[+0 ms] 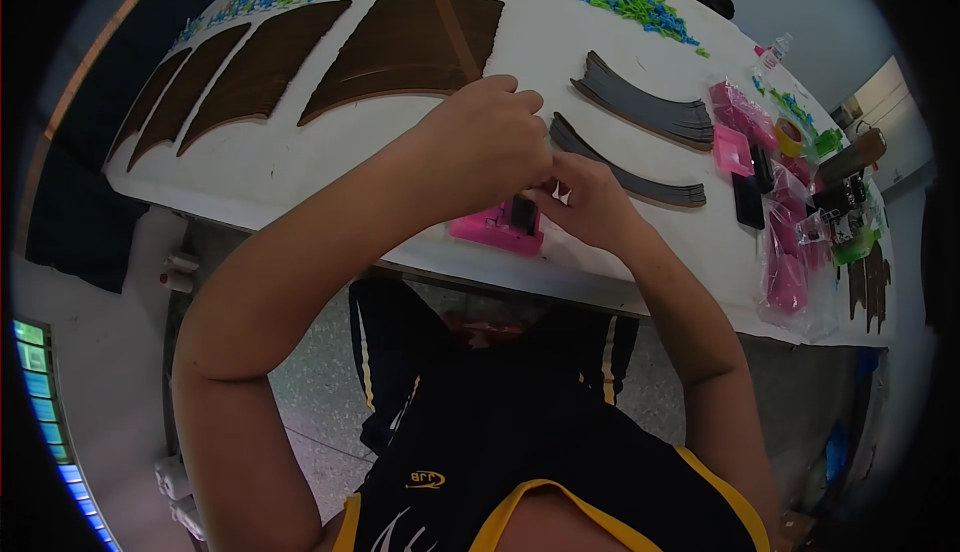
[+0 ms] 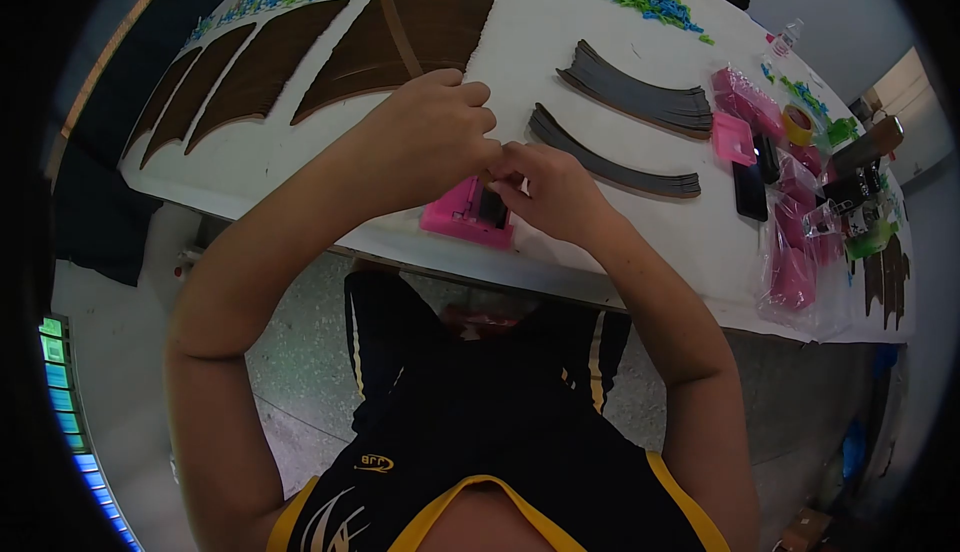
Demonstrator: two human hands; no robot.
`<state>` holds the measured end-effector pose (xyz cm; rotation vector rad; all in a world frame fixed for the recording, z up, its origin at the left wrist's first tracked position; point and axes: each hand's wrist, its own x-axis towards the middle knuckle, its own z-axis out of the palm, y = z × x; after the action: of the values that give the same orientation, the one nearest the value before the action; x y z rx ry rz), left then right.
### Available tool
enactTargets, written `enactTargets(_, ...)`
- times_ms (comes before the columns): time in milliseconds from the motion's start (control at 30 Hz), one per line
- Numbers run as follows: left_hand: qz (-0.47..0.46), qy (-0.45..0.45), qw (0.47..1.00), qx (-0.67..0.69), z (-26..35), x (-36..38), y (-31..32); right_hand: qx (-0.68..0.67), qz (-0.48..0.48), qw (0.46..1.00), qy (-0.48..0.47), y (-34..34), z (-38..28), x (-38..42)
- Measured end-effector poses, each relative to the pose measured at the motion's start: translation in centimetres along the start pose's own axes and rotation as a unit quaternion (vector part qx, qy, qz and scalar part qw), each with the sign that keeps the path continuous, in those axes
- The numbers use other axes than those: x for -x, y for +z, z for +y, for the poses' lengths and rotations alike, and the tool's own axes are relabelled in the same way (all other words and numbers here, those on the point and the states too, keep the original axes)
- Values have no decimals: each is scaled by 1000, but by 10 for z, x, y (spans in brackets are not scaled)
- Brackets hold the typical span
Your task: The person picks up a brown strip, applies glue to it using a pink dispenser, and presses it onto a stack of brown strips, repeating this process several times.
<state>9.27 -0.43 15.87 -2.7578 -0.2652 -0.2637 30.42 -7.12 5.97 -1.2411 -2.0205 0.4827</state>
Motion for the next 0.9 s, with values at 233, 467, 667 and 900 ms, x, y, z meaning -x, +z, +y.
enactTargets(233, -13, 1, 1000, -23, -1, -1, -2, -30, -1, 999, 29, 6, 0, -1)
enactTargets(467, 4, -9, 1000, 1, -2, 8, 2, -26, 16, 999, 10, 9, 1, -1)
enactTargets(667, 56, -41, 996, 54, 0, 32, 29, 3, 22, 1000, -21, 3, 5, 9)
enactTargets(900, 102, -81, 983, 133, 17, 44, 65, 51, 3, 996, -73, -6, 18, 24)
